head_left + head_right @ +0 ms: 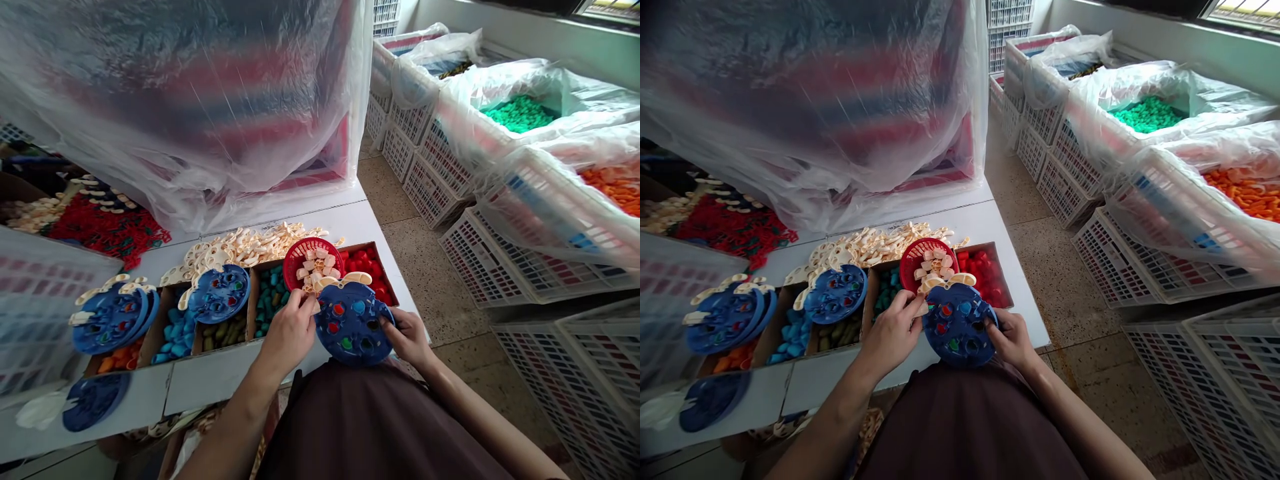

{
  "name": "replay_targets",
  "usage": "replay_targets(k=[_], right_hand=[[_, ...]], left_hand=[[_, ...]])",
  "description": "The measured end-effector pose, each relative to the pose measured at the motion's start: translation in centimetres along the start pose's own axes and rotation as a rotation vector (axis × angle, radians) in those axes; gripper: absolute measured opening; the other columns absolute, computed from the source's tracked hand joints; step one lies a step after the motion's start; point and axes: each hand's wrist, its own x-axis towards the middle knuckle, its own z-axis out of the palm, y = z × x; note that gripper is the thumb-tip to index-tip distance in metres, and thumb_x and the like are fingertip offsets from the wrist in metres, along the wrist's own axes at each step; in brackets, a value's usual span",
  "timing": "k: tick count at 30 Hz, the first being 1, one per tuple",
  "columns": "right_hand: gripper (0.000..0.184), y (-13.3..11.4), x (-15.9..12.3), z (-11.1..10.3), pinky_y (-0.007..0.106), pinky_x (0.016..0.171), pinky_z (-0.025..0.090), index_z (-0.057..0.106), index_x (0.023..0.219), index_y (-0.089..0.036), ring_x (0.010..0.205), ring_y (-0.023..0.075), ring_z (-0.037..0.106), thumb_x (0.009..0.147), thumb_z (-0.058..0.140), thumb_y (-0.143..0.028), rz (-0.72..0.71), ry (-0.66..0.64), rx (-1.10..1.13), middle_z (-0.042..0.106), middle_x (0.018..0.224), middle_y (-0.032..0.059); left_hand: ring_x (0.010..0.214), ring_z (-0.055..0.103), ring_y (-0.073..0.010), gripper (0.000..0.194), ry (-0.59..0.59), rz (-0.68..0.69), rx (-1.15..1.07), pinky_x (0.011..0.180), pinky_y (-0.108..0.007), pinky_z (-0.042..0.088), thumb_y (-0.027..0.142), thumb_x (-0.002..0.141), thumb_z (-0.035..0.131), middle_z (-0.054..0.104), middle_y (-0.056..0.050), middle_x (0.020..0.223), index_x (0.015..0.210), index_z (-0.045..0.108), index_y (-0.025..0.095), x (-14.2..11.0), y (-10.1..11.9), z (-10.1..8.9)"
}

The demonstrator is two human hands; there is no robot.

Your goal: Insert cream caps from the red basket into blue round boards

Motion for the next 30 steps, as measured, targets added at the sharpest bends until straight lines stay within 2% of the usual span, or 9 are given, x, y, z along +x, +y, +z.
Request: replay_targets(k=[5,8,10,12,15,18,21,25,30], right_hand=[[0.039,0.0,-0.1,0.0,0.021,0.045,0.031,0.058,0.068,-0.017,0.050,0.0097,0.037,0.095,0.054,-0.044,0.007,0.010,-0.004,0.043,0.057,-0.0025],[0.038,0.0,-0.1,0.1,0.021,0.046,0.033,0.059,0.068,-0.017,0.050,0.0103,0.039,0.094,0.054,-0.044,0.009,0.017,-0.009,0.045,0.057,-0.0020],[0.038,-0.1,0.0,0.2,0.022,0.046,0.033,0.060,0.068,-0.017,0.050,0.0106,0.039,0.093,0.055,-0.045,0.007,0.023,-0.016,0.046,0.057,-0.0017],[0.038,-0.2,0.2,0.3,0.022,0.046,0.033,0.060,0.067,-0.017,0.051,0.0110,0.040,0.093,0.055,-0.045,0.005,0.030,-0.025,0.047,0.057,-0.0012],[0.039,-0.3,0.3,0.3,0.022,0.045,0.033,0.059,0.064,-0.018,0.050,0.0109,0.040,0.092,0.054,-0.044,0.003,0.037,-0.035,0.048,0.056,-0.0009],[0.038,-0.6,0.4,0.2,0.022,0.044,0.033,0.062,0.066,-0.017,0.048,0.0107,0.040,0.091,0.054,-0.044,-0.002,0.037,-0.042,0.049,0.055,-0.0010],[0.035,-1.5,0.5,0.1,0.022,0.046,0.035,0.067,0.071,-0.016,0.049,0.0113,0.042,0.090,0.055,-0.043,-0.016,0.033,-0.052,0.050,0.055,-0.0009],[0.033,-3.1,0.9,-0.1,0.023,0.046,0.034,0.067,0.068,-0.016,0.047,0.0103,0.040,0.087,0.059,-0.041,-0.031,0.018,-0.053,0.050,0.054,-0.0010],[0.037,-4.0,1.8,-0.2,0.022,0.043,0.034,0.072,0.072,-0.015,0.047,0.0111,0.043,0.087,0.059,-0.046,-0.004,0.032,-0.005,0.051,0.052,-0.0008]], left_hand=[[0.109,0.070,-0.0262,0.036,0.018,0.060,-0.201,0.086,-0.033,0.058,0.021,0.099,0.047,0.067,-0.013,0.123,0.133,0.060,0.016,-0.3,-0.2,-0.3],[0.090,0.073,-0.0227,0.023,0.078,-0.011,-0.314,0.074,-0.030,0.059,0.026,0.096,0.056,0.074,-0.007,0.105,0.117,0.063,0.020,-0.5,-0.6,0.0],[0.083,0.073,-0.0216,0.014,0.121,-0.032,-0.347,0.073,-0.030,0.059,0.025,0.094,0.059,0.074,-0.005,0.097,0.105,0.066,0.021,-0.5,-0.6,0.6],[0.090,0.073,-0.0238,0.016,0.167,-0.024,-0.355,0.081,-0.034,0.060,0.024,0.093,0.058,0.075,-0.008,0.101,0.104,0.070,0.020,-0.6,-0.5,1.4],[0.112,0.070,-0.0288,0.028,0.193,-0.035,-0.387,0.099,-0.042,0.057,0.029,0.096,0.056,0.072,-0.014,0.123,0.116,0.071,0.018,-0.6,-0.2,2.6],[0.123,0.066,-0.0304,0.032,0.178,-0.102,-0.578,0.108,-0.044,0.053,0.036,0.094,0.061,0.069,-0.015,0.131,0.118,0.073,0.019,-0.6,-0.3,3.5],[0.110,0.070,-0.0271,0.042,0.168,-0.197,-0.776,0.099,-0.042,0.058,0.042,0.089,0.070,0.072,-0.014,0.121,0.123,0.070,0.017,-0.4,-1.1,3.8],[0.099,0.073,-0.0260,0.065,0.033,-0.300,-1.166,0.087,-0.039,0.062,0.050,0.076,0.082,0.076,-0.013,0.111,0.127,0.067,0.013,0.1,-2.2,3.2],[0.088,0.074,-0.0241,0.051,-0.034,-0.249,-1.293,0.081,-0.036,0.061,0.051,0.076,0.081,0.079,-0.011,0.099,0.112,0.077,0.015,0.3,-2.1,2.3]])
